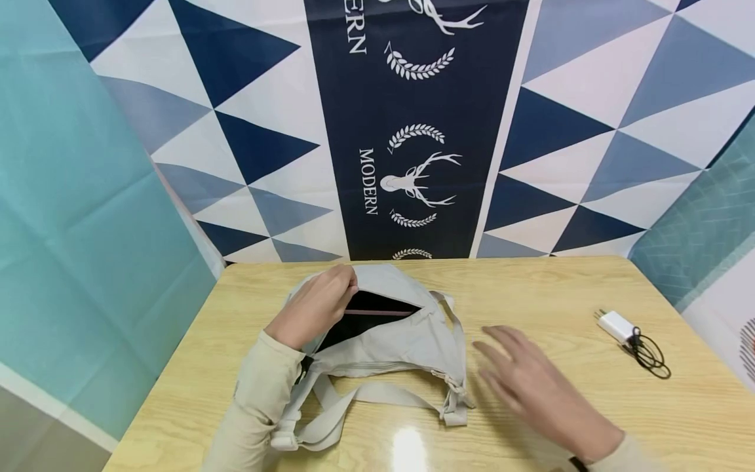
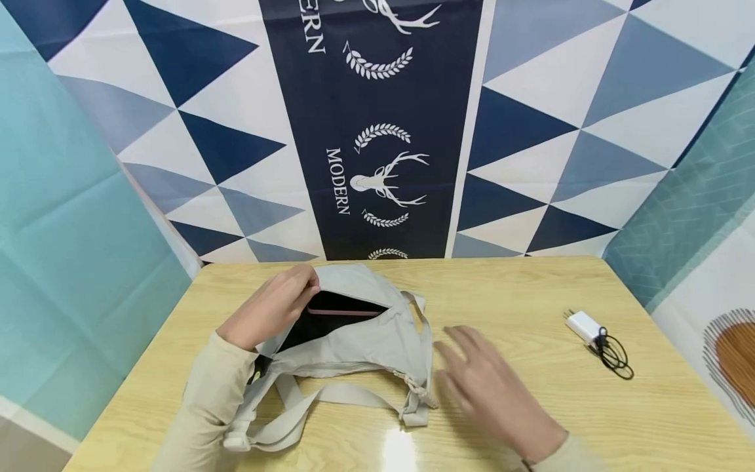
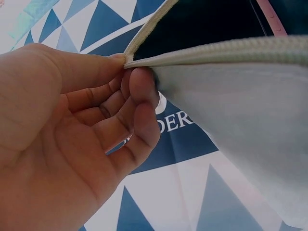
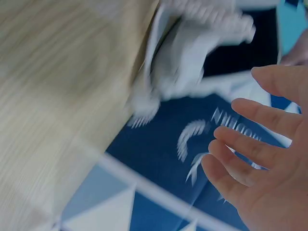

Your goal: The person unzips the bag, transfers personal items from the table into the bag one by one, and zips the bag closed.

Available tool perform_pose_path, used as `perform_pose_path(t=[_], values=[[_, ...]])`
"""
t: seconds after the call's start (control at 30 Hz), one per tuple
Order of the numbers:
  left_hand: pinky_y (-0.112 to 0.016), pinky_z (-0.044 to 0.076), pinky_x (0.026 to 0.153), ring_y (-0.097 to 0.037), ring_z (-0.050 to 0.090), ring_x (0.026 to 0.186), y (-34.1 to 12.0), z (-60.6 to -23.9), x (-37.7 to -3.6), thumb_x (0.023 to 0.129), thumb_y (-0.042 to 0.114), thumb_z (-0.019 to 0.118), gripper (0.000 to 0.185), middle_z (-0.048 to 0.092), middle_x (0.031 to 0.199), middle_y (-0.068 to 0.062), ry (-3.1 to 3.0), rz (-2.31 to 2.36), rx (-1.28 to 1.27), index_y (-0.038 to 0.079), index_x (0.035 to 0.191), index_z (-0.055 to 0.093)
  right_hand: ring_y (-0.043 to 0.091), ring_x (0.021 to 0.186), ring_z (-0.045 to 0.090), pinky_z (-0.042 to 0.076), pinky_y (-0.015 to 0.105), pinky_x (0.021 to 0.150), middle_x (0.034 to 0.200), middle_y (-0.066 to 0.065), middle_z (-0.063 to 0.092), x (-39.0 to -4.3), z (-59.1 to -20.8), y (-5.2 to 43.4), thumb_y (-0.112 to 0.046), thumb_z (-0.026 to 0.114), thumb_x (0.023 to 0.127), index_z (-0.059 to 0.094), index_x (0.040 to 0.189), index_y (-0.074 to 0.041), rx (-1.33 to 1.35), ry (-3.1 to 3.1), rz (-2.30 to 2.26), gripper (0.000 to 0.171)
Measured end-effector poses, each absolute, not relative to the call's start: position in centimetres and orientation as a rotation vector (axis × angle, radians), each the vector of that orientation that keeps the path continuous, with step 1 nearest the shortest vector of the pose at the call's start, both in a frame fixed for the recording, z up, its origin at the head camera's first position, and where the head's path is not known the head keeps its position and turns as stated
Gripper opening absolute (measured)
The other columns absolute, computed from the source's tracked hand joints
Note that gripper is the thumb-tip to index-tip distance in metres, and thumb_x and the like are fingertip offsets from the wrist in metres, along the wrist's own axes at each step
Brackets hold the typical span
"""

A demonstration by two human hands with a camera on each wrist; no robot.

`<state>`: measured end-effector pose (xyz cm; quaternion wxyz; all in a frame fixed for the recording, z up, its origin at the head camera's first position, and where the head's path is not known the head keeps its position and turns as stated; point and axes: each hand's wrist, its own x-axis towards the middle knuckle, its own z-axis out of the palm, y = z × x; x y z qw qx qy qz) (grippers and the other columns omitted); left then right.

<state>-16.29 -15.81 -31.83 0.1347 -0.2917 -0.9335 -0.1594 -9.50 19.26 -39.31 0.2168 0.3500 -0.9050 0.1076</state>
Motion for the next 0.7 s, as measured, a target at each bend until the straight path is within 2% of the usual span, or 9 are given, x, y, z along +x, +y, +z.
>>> perform_pose_path(t=[0.23, 0.27, 0.43, 0.57, 0.7], values=[[-0.023, 0.041, 0.056, -0.011, 0.045, 0.062, -15.9, -31.7, -16.3, 0.103, 0.007, 0.052, 0.013, 0.051, 0.081, 0.000, -2.718, -0.464, -0.847, 0.007, 0.092, 0.059, 0.045, 0.119, 0.046, 0.036, 0.059, 0.097, 0.128, 0.028, 0.054, -11.4, -40.2, 25.8, -0.017, 0.070, 0.091, 0.061, 0.122, 0.002, 0.744, -2.517, 0.352, 0.037], [-0.023, 0.041, 0.055, -0.011, 0.044, 0.061, -15.8, -31.7, -16.3, 0.103, 0.007, 0.051, 0.014, 0.050, 0.081, 0.000, -2.722, -0.466, -0.847, 0.006, 0.092, 0.059, 0.046, 0.119, 0.046, 0.034, 0.059, 0.100, 0.127, 0.028, 0.054, -11.6, -40.6, 26.7, -0.016, 0.069, 0.092, 0.061, 0.122, 0.003, 0.712, -2.529, 0.359, 0.037], [-0.024, 0.041, 0.056, -0.012, 0.045, 0.062, -15.8, -31.9, -16.3, 0.103, 0.007, 0.052, 0.013, 0.051, 0.081, 0.000, -2.720, -0.469, -0.864, 0.006, 0.092, 0.059, 0.055, 0.113, 0.043, 0.028, 0.066, 0.102, 0.125, 0.036, 0.051, -12.2, -42.0, 31.2, -0.015, 0.066, 0.095, 0.058, 0.121, 0.007, 0.561, -2.572, 0.391, 0.034], [-0.024, 0.043, 0.057, -0.011, 0.047, 0.063, -15.8, -31.8, -16.4, 0.102, 0.006, 0.054, 0.011, 0.052, 0.081, -0.001, -2.708, -0.460, -0.869, 0.006, 0.093, 0.059, 0.061, 0.107, 0.043, 0.030, 0.069, 0.093, 0.120, 0.041, 0.050, -13.0, -42.5, 34.8, -0.009, 0.067, 0.093, 0.056, 0.119, 0.011, 0.471, -2.593, 0.416, 0.034], [-0.024, 0.044, 0.057, -0.011, 0.048, 0.063, -15.7, -31.8, -16.5, 0.101, 0.005, 0.055, 0.009, 0.053, 0.082, -0.002, -2.711, -0.453, -0.871, 0.006, 0.093, 0.060, 0.066, 0.106, 0.037, 0.029, 0.074, 0.086, 0.119, 0.048, 0.043, -13.2, -43.0, 37.4, -0.012, 0.066, 0.094, 0.049, 0.122, 0.016, 0.270, -2.776, 0.373, 0.043]])
